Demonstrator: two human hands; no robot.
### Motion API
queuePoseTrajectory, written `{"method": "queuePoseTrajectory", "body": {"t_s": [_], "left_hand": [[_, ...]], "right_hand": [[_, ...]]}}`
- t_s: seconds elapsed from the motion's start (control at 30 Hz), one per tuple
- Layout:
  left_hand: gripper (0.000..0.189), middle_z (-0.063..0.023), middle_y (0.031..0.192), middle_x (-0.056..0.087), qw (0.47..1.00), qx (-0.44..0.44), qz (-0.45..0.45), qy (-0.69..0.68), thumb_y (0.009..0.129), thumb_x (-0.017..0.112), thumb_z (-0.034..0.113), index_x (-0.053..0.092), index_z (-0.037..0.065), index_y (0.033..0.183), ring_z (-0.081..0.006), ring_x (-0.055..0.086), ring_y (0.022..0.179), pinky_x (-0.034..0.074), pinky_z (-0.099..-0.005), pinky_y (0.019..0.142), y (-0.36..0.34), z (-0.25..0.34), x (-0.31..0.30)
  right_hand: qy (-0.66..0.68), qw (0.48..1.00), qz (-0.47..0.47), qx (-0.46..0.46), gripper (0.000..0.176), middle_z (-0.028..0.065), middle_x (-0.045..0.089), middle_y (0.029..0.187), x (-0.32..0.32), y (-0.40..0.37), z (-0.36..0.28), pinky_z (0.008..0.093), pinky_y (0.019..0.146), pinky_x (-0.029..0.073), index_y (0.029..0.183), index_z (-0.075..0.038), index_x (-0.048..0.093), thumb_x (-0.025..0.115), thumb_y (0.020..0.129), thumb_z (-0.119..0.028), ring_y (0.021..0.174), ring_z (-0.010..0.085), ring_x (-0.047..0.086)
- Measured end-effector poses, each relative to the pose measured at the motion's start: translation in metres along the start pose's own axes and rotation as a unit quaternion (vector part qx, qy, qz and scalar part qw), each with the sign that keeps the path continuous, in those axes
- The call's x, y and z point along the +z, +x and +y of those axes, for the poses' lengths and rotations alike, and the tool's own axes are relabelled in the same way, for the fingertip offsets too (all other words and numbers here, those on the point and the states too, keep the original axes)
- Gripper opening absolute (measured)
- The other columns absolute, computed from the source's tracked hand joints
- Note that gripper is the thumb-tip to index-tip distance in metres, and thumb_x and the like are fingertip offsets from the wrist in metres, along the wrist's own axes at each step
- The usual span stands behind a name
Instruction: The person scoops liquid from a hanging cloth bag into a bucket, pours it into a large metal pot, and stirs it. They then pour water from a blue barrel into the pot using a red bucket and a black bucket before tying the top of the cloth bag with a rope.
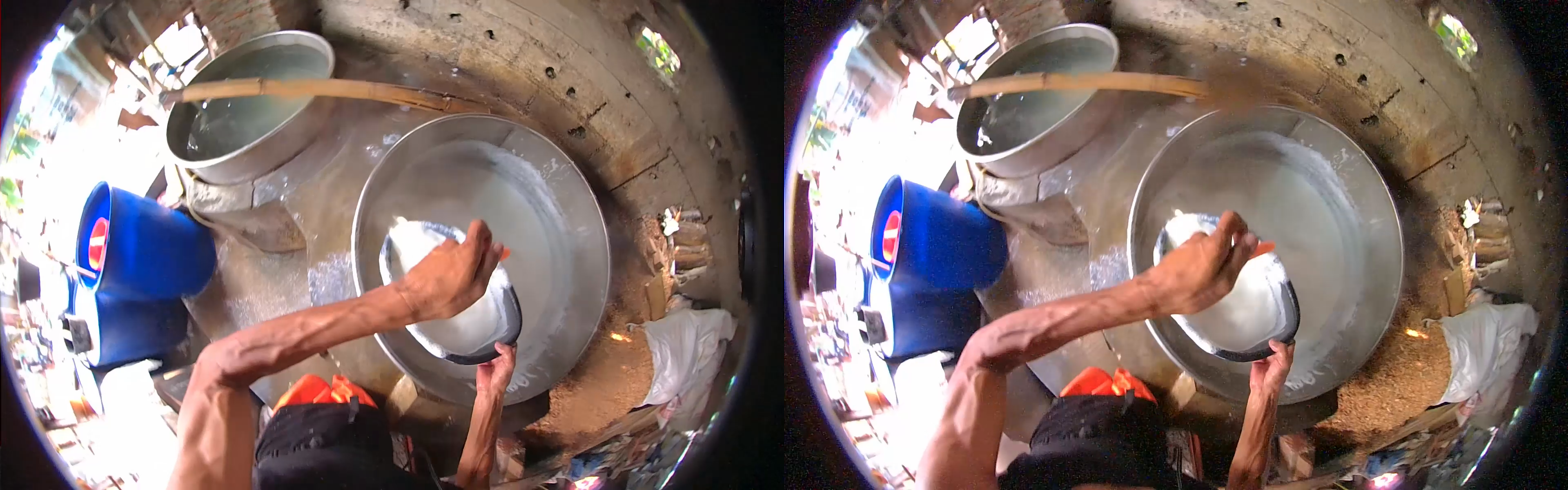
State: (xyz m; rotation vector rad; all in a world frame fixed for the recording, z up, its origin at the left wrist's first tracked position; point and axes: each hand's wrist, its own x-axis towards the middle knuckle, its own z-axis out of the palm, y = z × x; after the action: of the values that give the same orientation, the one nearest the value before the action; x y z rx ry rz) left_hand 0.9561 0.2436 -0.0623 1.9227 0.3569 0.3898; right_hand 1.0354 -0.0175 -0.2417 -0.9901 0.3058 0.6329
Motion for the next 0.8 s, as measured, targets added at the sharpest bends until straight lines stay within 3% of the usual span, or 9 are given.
{"method": "queuePoseTrajectory", "body": {"t_s": [0.03, 0.17, 0.27, 0.37, 0.47, 0.53, 0.67, 0.73, 0.8], "left_hand": [[0.03, -0.0254, 0.074, 0.063, 1.0, 0.007, 0.014, -0.009, 0.104, 0.043, 0.024, 0.033, -0.004, 0.106, -0.0494, 0.062, 0.067, 0.049, -0.0572, 0.063, -0.017, 0.026, -0.019], [0.032, -0.0294, 0.068, 0.06, 0.994, 0.046, 0.082, -0.054, 0.104, 0.043, 0.025, 0.037, -0.007, 0.104, -0.0506, 0.06, 0.067, 0.047, -0.0577, 0.063, -0.089, 0.114, -0.082], [0.035, -0.0314, 0.065, 0.058, 0.978, 0.122, 0.151, -0.081, 0.104, 0.042, 0.027, 0.039, -0.008, 0.106, -0.0521, 0.059, 0.066, 0.046, -0.058, 0.063, -0.142, 0.145, -0.108], [0.041, -0.0339, 0.063, 0.056, 0.979, 0.09, 0.161, -0.088, 0.104, 0.039, 0.03, 0.038, -0.011, 0.104, -0.0545, 0.058, 0.067, 0.045, -0.0593, 0.065, -0.211, 0.182, -0.144], [0.045, -0.0343, 0.067, 0.059, 0.97, 0.098, 0.2, -0.092, 0.104, 0.038, 0.031, 0.038, -0.015, 0.108, -0.0544, 0.06, 0.076, 0.047, -0.0594, 0.073, -0.286, 0.196, -0.166], [0.041, -0.0282, 0.054, 0.051, 0.947, 0.145, 0.273, -0.087, 0.105, 0.039, 0.03, 0.036, -0.011, 0.102, -0.0517, 0.055, 0.057, 0.043, -0.0558, 0.057, -0.329, 0.192, -0.173], [0.043, -0.026, 0.052, 0.051, 0.933, 0.131, 0.326, -0.072, 0.106, 0.038, 0.03, 0.036, -0.012, 0.101, -0.0509, 0.055, 0.057, 0.044, -0.0545, 0.057, -0.427, 0.184, -0.204], [0.05, -0.026, 0.056, 0.056, 0.923, 0.061, 0.378, -0.03, 0.105, 0.036, 0.03, 0.038, -0.019, 0.113, -0.0509, 0.059, 0.065, 0.05, -0.0529, 0.072, -0.484, 0.186, -0.211], [0.051, -0.0279, 0.062, 0.059, 0.913, 0.038, 0.404, -0.024, 0.105, 0.036, 0.031, 0.038, -0.019, 0.116, -0.0511, 0.061, 0.07, 0.05, -0.0524, 0.073, -0.54, 0.18, -0.224]], "right_hand": [[-0.012, 0.999, -0.031, -0.01, 0.051, 0.0099, 0.058, 0.123, 0.004, -0.02, -0.01, 0.0501, 0.098, 0.05, 0.122, -0.006, 0.054, 0.065, 0.072, -0.006, 0.114, 0.03, 0.057], [-0.065, 0.996, -0.06, -0.021, 0.059, 0.0096, 0.06, 0.128, 0.058, -0.111, -0.049, 0.0459, 0.103, 0.045, 0.131, -0.004, 0.055, 0.068, 0.075, -0.014, 0.119, 0.0294, 0.055], [-0.073, 0.989, -0.126, 0.007, 0.057, 0.01, 0.062, 0.127, 0.078, -0.152, -0.061, 0.045, 0.102, 0.046, 0.13, -0.004, 0.057, 0.069, 0.076, -0.019, 0.115, 0.0287, 0.058], [-0.115, 0.98, -0.161, 0.004, 0.057, 0.0094, 0.062, 0.129, 0.108, -0.193, -0.054, 0.0442, 0.104, 0.044, 0.129, -0.003, 0.057, 0.07, 0.076, -0.022, 0.117, 0.0285, 0.057], [-0.152, 0.954, -0.256, 0.027, 0.062, 0.0115, 0.058, 0.133, 0.119, -0.22, -0.029, 0.0455, 0.105, 0.042, 0.133, -0.001, 0.053, 0.068, 0.078, -0.025, 0.122, 0.0298, 0.054], [-0.181, 0.927, -0.324, 0.059, 0.064, 0.0127, 0.057, 0.134, 0.137, -0.249, -0.001, 0.0461, 0.105, 0.042, 0.136, 0.0, 0.051, 0.065, 0.08, -0.028, 0.123, 0.0307, 0.053], [-0.219, 0.886, -0.39, 0.124, 0.063, 0.0136, 0.058, 0.132, 0.161, -0.273, 0.077, 0.0457, 0.103, 0.044, 0.135, 0.002, 0.051, 0.061, 0.082, -0.03, 0.119, 0.0308, 0.056], [-0.229, 0.863, -0.42, 0.165, 0.06, 0.0128, 0.061, 0.127, 0.17, -0.297, 0.118, 0.0445, 0.102, 0.044, 0.131, 0.001, 0.055, 0.063, 0.08, -0.028, 0.116, 0.0293, 0.058], [-0.223, 0.841, -0.451, 0.201, 0.056, 0.0121, 0.063, 0.125, 0.182, -0.323, 0.17, 0.0442, 0.102, 0.045, 0.128, 0.0, 0.057, 0.064, 0.079, -0.026, 0.115, 0.0292, 0.059]]}}
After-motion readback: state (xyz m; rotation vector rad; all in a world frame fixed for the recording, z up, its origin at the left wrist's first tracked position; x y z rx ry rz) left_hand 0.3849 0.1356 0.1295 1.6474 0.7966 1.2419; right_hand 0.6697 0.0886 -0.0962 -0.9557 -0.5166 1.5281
